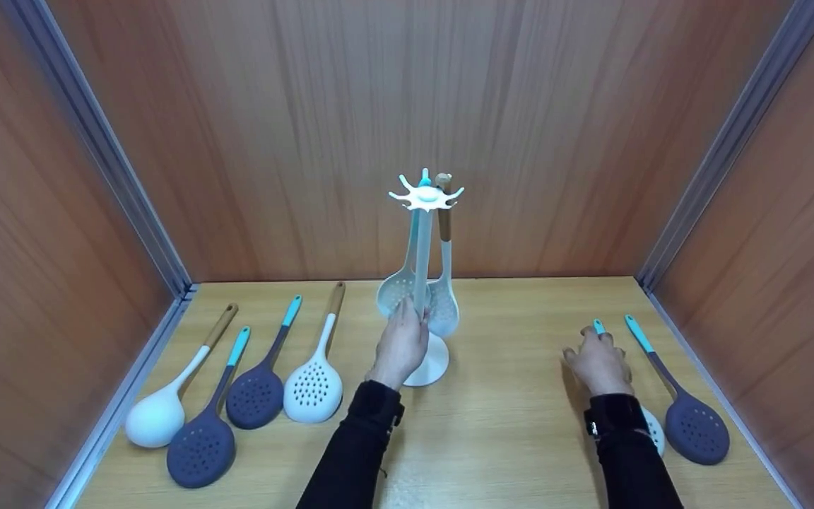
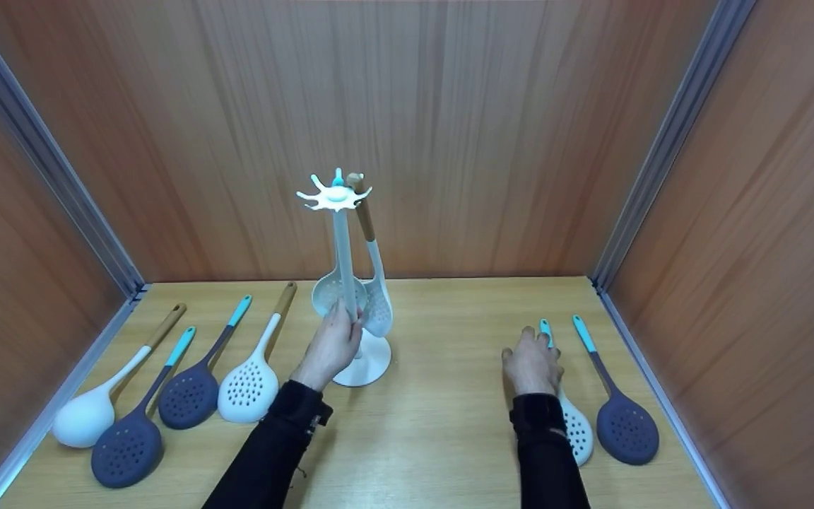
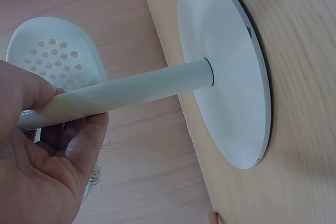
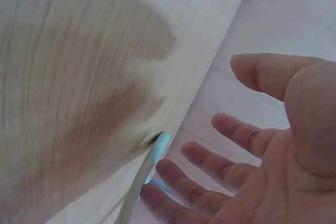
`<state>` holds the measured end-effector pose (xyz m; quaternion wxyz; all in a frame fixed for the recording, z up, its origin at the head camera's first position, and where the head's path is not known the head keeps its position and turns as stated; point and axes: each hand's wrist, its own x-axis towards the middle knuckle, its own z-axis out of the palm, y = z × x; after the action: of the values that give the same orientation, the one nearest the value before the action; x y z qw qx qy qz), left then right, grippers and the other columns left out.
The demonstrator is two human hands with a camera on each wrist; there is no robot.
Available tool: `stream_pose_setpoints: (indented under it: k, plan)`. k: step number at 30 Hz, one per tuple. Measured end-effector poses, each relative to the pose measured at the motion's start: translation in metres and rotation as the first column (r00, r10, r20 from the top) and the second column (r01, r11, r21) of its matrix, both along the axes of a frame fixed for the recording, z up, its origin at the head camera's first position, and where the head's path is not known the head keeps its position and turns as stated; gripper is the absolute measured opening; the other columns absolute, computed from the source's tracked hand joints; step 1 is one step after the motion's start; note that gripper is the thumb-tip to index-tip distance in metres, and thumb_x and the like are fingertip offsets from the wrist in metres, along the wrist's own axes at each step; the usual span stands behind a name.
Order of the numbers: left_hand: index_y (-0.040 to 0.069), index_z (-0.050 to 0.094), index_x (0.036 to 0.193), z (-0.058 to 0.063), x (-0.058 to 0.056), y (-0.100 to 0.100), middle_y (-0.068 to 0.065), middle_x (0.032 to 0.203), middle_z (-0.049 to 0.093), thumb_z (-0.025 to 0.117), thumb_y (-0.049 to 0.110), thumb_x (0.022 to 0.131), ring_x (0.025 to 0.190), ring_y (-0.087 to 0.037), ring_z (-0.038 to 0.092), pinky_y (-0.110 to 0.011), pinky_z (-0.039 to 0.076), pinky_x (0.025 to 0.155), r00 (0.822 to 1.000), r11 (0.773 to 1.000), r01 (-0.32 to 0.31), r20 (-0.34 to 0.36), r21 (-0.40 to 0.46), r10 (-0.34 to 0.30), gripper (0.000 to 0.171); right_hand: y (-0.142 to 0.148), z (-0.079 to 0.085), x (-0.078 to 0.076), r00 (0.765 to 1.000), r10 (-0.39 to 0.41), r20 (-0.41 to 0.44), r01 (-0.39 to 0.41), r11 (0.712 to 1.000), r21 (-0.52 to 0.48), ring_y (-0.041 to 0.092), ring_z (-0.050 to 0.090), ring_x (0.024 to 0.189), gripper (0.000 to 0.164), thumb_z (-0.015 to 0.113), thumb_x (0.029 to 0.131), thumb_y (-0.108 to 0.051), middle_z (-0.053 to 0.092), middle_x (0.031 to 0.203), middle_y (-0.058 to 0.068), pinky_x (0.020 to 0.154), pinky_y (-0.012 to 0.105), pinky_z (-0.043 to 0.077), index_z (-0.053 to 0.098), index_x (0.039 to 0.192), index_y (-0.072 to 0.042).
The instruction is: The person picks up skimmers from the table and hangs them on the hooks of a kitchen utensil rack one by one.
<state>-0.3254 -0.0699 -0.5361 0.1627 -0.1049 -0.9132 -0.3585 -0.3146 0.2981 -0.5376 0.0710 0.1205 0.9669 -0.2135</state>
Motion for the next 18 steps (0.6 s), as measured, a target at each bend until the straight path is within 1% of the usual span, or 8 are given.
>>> stream_pose_setpoints:
  k: [3,6,7,11,14,18]
  plan:
    - [-0.005,0.059,0.138,-0.001,0.0,0.0,-0.017,0.115,0.069,0.06,0.011,0.122,0.103,-0.035,0.076,-0.055,0.068,0.088,1.0,1.0,0.002,-0.01,-0.007,-0.002,0.023,0.003,-0.001,0.0,1.0,0.0,-0.003,0.0,1.0,-0.001,0.075,0.042,0.154,0.07,0.059,0.121,-0.034,0.036,0.175,0.045,0.121,0.086,0.047,0.036,0.175,0.005]
    - [-0.005,0.058,0.138,-0.001,0.001,0.0,-0.016,0.115,0.069,0.061,0.01,0.121,0.101,-0.033,0.074,-0.054,0.068,0.087,1.0,1.0,0.002,-0.011,-0.014,-0.002,0.022,0.005,-0.003,0.001,1.0,-0.006,-0.008,0.006,1.0,0.005,0.077,0.039,0.155,0.07,0.059,0.121,-0.034,0.032,0.176,0.047,0.123,0.087,0.044,0.036,0.174,0.005]
    - [-0.004,0.058,0.139,-0.001,0.001,0.0,-0.015,0.115,0.069,0.061,0.01,0.122,0.102,-0.032,0.074,-0.053,0.068,0.087,1.0,1.0,0.001,-0.001,-0.015,-0.001,0.023,0.006,-0.004,0.001,1.0,-0.011,-0.012,0.011,1.0,0.007,0.077,0.039,0.156,0.071,0.059,0.121,-0.034,0.031,0.177,0.047,0.124,0.087,0.043,0.036,0.174,0.006]
    - [-0.003,0.059,0.139,0.0,0.001,0.0,-0.015,0.115,0.069,0.06,0.013,0.122,0.101,-0.031,0.074,-0.052,0.068,0.085,1.0,1.0,-0.002,0.006,-0.009,0.002,0.023,0.009,-0.007,0.001,1.0,-0.022,-0.014,0.022,1.0,0.002,0.079,0.038,0.155,0.072,0.06,0.12,-0.034,0.027,0.177,0.05,0.123,0.087,0.045,0.035,0.174,0.007]
    - [-0.003,0.059,0.139,0.0,0.001,0.0,-0.014,0.114,0.069,0.059,0.014,0.123,0.1,-0.031,0.073,-0.052,0.068,0.084,1.0,1.0,-0.003,0.013,-0.002,0.003,0.024,0.011,-0.008,0.0,1.0,-0.022,-0.006,0.022,1.0,-0.021,0.078,0.039,0.154,0.073,0.06,0.12,-0.034,0.029,0.174,0.051,0.121,0.085,0.048,0.034,0.174,0.008]
    - [-0.002,0.058,0.14,0.0,0.0,0.0,-0.014,0.115,0.068,0.057,0.017,0.125,0.1,-0.03,0.072,-0.051,0.068,0.084,1.0,1.0,-0.002,0.031,0.0,0.002,0.024,0.013,-0.01,-0.001,1.0,-0.015,-0.009,0.014,0.998,-0.056,0.077,0.039,0.153,0.074,0.061,0.12,-0.032,0.034,0.17,0.052,0.123,0.081,0.048,0.032,0.173,0.011]
